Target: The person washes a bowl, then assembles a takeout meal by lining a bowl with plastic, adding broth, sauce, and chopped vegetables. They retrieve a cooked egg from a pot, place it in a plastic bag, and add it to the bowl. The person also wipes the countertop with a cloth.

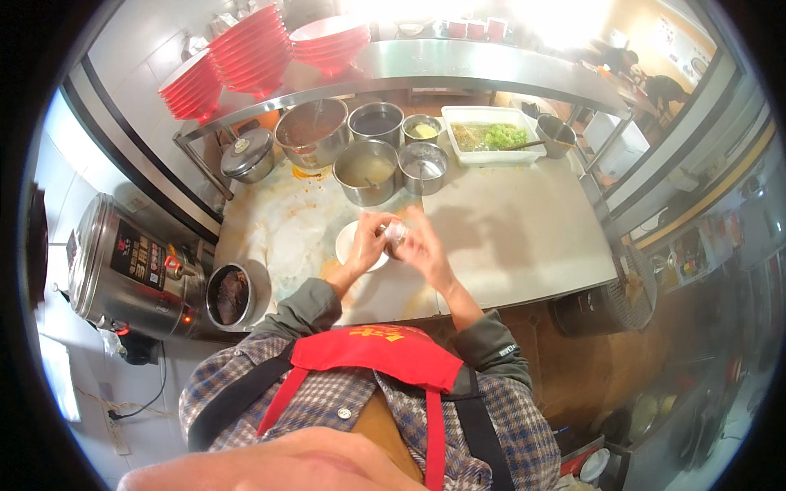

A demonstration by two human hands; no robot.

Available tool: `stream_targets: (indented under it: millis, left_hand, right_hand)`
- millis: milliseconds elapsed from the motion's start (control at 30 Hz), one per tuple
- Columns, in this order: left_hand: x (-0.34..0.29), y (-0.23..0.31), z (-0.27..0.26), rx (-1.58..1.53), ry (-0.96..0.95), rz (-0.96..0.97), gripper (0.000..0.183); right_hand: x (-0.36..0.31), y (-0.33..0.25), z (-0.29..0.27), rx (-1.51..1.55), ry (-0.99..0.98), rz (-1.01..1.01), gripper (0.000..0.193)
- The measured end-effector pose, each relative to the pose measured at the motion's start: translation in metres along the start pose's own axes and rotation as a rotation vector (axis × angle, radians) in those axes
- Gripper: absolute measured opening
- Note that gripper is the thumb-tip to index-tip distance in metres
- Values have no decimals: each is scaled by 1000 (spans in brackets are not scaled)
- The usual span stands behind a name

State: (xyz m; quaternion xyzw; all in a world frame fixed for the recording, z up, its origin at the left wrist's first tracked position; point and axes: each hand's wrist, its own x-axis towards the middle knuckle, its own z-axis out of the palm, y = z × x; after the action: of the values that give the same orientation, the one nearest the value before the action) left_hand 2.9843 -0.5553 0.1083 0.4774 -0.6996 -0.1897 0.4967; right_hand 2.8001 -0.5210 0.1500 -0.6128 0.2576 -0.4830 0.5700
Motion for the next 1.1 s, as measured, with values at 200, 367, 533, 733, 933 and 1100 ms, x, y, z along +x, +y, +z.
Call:
stream_targets:
  millis: [200, 367, 533, 733, 933, 1100]
  left_hand:
    - [-10, 16, 2, -486, -174, -331, 21]
    - [-9, -5, 1, -227, -251, -437, 18]
    - [-6, -2, 12, -464, -9, -235, 12]
    - [-12, 40, 24, -907, 142, -831, 17]
    - [-31, 41, 31, -885, 202, -818, 18]
    - [-52, 26, 15, -823, -38, -729, 25]
  right_hand:
    - [44, -5, -34, -1226, 155, -393, 74]
    - [32, 2, -30, -822, 333, 87, 42]
    - [-6, 7, 9, -597, 650, -596, 20]
    - [0, 8, 27, -840, 398, -553, 23]
    - [8, 41, 23, -526, 393, -56, 21]
    - [1, 60, -5, -354, 304, -73, 22]
